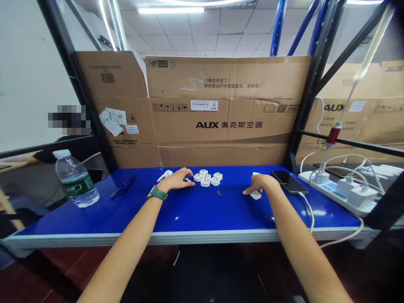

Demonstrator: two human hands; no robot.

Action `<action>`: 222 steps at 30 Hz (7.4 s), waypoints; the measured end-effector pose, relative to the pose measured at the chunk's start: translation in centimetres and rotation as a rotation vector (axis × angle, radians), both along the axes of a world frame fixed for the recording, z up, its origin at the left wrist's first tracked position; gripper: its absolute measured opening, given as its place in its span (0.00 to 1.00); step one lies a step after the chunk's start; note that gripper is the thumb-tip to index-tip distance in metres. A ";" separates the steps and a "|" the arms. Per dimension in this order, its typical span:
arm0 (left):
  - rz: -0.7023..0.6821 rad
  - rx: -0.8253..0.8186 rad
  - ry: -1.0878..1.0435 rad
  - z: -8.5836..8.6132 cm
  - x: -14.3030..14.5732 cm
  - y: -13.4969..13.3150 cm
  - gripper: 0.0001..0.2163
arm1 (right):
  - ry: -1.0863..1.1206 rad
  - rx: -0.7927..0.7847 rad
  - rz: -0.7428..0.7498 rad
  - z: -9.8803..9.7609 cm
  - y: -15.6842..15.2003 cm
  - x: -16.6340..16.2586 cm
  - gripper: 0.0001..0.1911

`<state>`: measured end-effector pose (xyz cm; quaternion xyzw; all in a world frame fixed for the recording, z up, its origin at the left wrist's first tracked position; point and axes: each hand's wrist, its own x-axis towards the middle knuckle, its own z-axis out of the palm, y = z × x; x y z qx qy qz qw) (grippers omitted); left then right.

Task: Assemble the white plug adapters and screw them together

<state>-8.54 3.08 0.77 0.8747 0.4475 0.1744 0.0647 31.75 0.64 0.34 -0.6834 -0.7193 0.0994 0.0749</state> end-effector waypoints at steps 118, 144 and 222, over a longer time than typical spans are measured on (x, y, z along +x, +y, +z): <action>-0.355 0.044 -0.302 1.6 5.1 -2.9 0.19 | 0.498 0.347 0.589 -0.6 -1.0 -9.0 0.07; -0.394 -0.254 -0.072 -0.3 5.8 -2.6 0.19 | 0.344 0.235 0.563 -1.6 -0.4 -9.4 0.05; -0.435 -0.321 -0.029 -0.5 6.7 -3.3 0.24 | 1.163 0.307 0.807 0.9 -3.9 -11.5 0.20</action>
